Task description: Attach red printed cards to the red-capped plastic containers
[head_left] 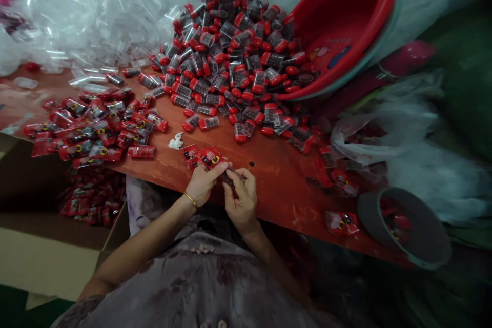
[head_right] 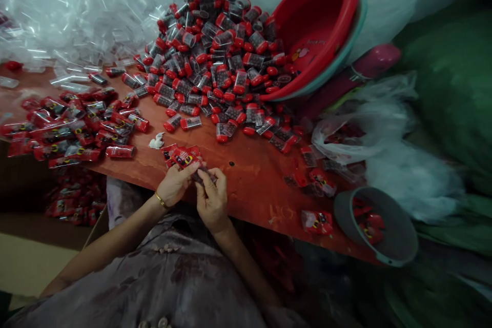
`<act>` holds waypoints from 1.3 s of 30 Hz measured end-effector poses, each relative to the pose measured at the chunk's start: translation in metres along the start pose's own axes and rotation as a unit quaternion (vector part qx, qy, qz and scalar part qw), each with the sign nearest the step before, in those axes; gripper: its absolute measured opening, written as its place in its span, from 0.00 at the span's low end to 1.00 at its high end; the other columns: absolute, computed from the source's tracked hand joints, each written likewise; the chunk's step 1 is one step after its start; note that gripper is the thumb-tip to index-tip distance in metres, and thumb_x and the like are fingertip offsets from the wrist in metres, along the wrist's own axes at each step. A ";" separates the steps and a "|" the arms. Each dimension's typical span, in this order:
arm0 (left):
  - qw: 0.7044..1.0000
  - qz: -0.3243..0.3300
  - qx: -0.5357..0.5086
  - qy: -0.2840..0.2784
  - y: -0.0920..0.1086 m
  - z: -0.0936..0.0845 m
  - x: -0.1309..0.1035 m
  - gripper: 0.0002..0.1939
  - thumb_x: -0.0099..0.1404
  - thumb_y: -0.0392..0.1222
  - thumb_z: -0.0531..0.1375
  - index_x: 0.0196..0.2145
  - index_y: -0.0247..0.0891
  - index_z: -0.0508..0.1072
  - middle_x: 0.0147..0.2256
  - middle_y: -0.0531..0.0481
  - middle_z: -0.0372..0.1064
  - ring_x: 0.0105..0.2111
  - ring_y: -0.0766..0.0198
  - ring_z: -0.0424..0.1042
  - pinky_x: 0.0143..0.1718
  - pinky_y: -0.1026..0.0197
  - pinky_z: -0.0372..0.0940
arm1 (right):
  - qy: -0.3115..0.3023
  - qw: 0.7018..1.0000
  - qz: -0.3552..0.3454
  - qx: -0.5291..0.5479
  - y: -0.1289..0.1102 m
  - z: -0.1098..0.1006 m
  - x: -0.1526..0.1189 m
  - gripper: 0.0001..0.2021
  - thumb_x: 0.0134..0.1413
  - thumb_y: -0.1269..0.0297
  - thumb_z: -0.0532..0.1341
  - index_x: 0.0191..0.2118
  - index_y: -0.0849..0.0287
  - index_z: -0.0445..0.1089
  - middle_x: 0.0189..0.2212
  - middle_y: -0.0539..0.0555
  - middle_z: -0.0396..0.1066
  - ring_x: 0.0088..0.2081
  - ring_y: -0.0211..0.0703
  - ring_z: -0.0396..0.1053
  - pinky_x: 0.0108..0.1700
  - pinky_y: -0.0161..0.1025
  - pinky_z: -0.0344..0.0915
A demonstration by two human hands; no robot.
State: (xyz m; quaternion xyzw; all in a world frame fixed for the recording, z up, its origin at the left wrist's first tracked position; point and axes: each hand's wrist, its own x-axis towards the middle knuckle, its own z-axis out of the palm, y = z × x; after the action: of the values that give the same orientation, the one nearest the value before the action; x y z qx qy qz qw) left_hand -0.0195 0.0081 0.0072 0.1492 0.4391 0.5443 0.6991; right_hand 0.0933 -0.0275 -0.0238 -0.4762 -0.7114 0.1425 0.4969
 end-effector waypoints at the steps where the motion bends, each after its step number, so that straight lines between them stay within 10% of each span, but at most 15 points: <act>1: 1.000 0.000 -0.001 -0.003 0.001 0.000 0.000 0.20 0.41 0.42 0.72 0.32 0.33 0.74 0.29 0.49 0.75 0.32 0.63 0.74 0.40 0.60 0.65 | 0.001 1.000 0.017 0.014 0.000 0.001 -0.001 0.16 0.59 0.68 0.55 0.52 0.58 0.66 0.44 0.61 0.64 0.47 0.46 0.67 0.48 0.45 0.67; 10: 0.996 0.013 0.046 -0.075 0.004 -0.006 0.001 0.20 0.41 0.42 0.71 0.33 0.33 0.75 0.31 0.47 0.76 0.28 0.65 0.72 0.32 0.63 0.65 | -0.076 0.881 0.338 0.322 0.005 -0.004 0.002 0.13 0.57 0.53 0.55 0.38 0.58 0.66 0.24 0.45 0.68 0.15 0.28 0.59 0.22 0.31 0.66; 18: 0.997 0.001 0.037 -0.062 -0.008 -0.001 -0.008 0.23 0.43 0.52 0.70 0.33 0.33 0.75 0.27 0.47 0.75 0.24 0.66 0.71 0.25 0.65 0.64 | -0.007 0.907 0.332 0.260 -0.008 -0.001 -0.001 0.14 0.52 0.53 0.61 0.36 0.59 0.67 0.16 0.43 0.65 0.14 0.29 0.58 0.16 0.28 0.56; 24: 0.989 -0.024 0.092 -0.112 -0.014 -0.004 -0.014 0.25 0.49 0.59 0.65 0.33 0.32 0.74 0.17 0.55 0.65 0.11 0.70 0.62 0.12 0.66 0.56 | -0.024 0.871 0.368 0.325 -0.012 0.004 0.007 0.15 0.50 0.50 0.61 0.34 0.58 0.66 0.17 0.43 0.64 0.12 0.28 0.55 0.13 0.27 0.53; 32: 0.993 -0.030 0.056 -0.095 -0.010 -0.006 -0.010 0.23 0.46 0.57 0.67 0.30 0.33 0.74 0.17 0.56 0.63 0.15 0.73 0.59 0.16 0.67 0.57 | -0.094 0.899 0.321 0.283 0.001 0.007 0.015 0.17 0.44 0.52 0.65 0.21 0.57 0.61 0.14 0.44 0.66 0.13 0.32 0.61 0.16 0.31 0.60; 39: 1.000 -0.029 -0.001 -0.006 0.043 -0.041 0.011 0.16 0.51 0.51 0.67 0.30 0.36 0.73 0.31 0.48 0.75 0.32 0.63 0.75 0.37 0.62 0.67 | -0.115 0.990 0.028 -0.078 0.037 0.018 0.065 0.16 0.58 0.53 0.54 0.38 0.60 0.71 0.36 0.59 0.75 0.39 0.47 0.69 0.44 0.45 0.65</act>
State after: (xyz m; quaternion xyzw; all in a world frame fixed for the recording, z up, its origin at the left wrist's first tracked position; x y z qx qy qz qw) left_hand -0.0777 0.0226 0.0084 0.1388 0.4386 0.5235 0.7171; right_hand 0.0943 0.0496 -0.0199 -0.5138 -0.7590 0.1539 0.3692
